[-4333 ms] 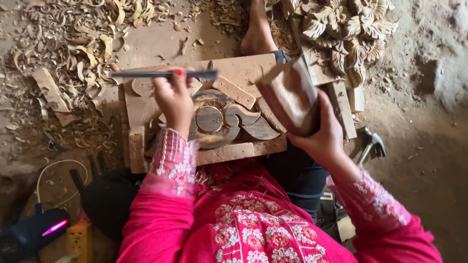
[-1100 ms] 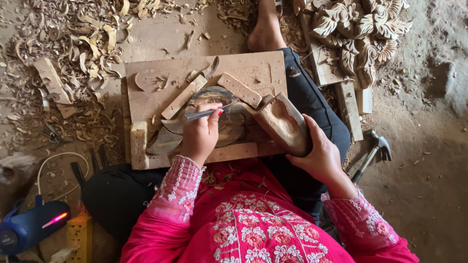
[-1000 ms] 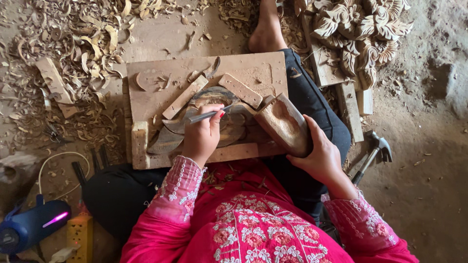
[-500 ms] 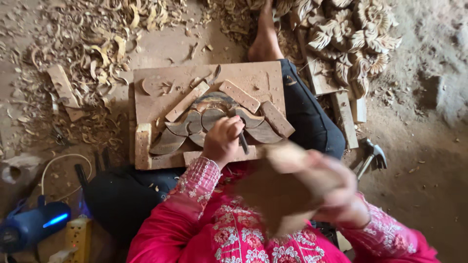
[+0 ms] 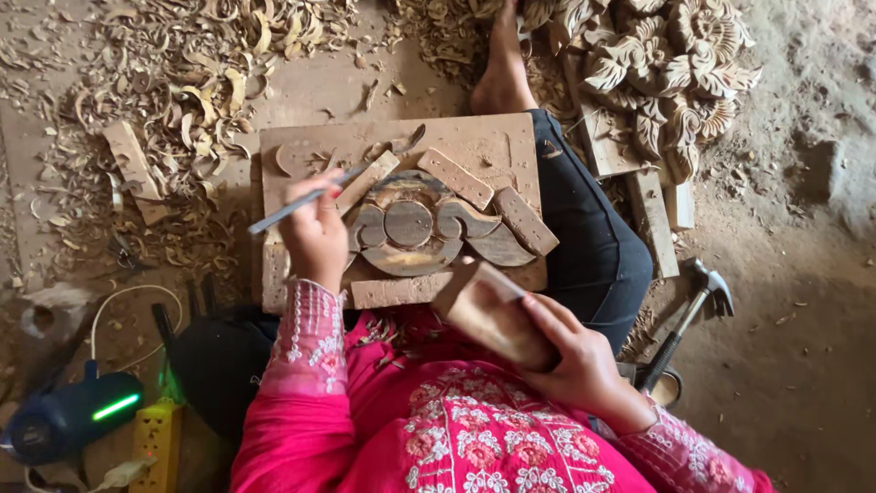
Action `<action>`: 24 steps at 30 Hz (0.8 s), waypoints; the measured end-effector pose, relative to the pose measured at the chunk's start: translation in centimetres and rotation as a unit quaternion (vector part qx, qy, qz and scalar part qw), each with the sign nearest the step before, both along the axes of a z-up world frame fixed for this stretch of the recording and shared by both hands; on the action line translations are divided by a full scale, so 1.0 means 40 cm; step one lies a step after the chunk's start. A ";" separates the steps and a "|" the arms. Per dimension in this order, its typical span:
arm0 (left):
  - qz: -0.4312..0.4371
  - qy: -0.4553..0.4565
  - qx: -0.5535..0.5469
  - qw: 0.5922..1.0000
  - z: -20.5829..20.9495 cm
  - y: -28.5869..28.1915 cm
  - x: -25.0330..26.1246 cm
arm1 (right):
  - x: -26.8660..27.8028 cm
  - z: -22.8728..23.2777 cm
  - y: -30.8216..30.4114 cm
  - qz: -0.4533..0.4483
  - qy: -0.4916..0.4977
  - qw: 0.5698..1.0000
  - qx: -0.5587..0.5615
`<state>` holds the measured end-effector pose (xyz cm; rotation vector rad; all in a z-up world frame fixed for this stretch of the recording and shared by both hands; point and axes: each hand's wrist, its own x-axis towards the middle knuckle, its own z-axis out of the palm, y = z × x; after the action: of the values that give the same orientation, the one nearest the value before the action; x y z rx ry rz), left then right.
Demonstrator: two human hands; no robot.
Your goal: The person carves a decorative pattern into a piece of wood using a chisel and a wooden mallet. They repeatedly strike the chisel to shape the wood, creating a floral design.
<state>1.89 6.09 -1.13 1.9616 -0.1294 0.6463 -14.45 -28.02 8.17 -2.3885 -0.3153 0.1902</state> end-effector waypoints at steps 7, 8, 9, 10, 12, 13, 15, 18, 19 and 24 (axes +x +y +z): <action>-0.121 0.075 -0.036 0.989 0.033 -0.080 -0.028 | 0.000 -0.083 -0.053 -0.123 0.036 0.991 0.030; -0.116 0.096 -0.027 0.988 0.039 -0.086 -0.036 | 0.004 -0.092 -0.058 -0.139 0.048 0.988 0.044; -0.111 0.117 -0.017 0.987 0.046 -0.090 -0.047 | 0.010 -0.100 -0.061 -0.155 0.060 0.984 0.059; -0.107 0.137 -0.008 0.985 0.054 -0.092 -0.055 | 0.016 -0.106 -0.064 -0.171 0.070 0.980 0.073; -0.113 0.096 -0.009 0.989 0.073 -0.090 -0.077 | 0.028 -0.114 -0.067 -0.205 0.093 0.967 0.117; -0.116 0.074 -0.010 0.990 0.082 -0.087 -0.088 | 0.032 -0.116 -0.067 -0.222 0.104 0.960 0.138; -0.124 0.083 -0.012 0.989 0.095 -0.082 -0.104 | 0.038 -0.118 -0.067 -0.237 0.108 0.952 0.164; -0.130 0.085 0.027 0.988 0.093 -0.089 -0.119 | 0.041 -0.118 -0.069 -0.260 0.126 0.936 0.198; -0.131 0.084 0.048 0.987 0.089 -0.096 -0.126 | 0.037 -0.117 -0.068 -0.268 0.135 0.931 0.209; -0.217 0.108 -0.131 0.961 0.057 -0.144 -0.149 | 0.035 -0.123 -0.063 -0.276 0.139 0.936 0.170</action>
<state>-4.05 0.33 1.14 1.6601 -0.3119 0.1497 -13.05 -30.56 3.26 -1.9806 0.4245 0.1881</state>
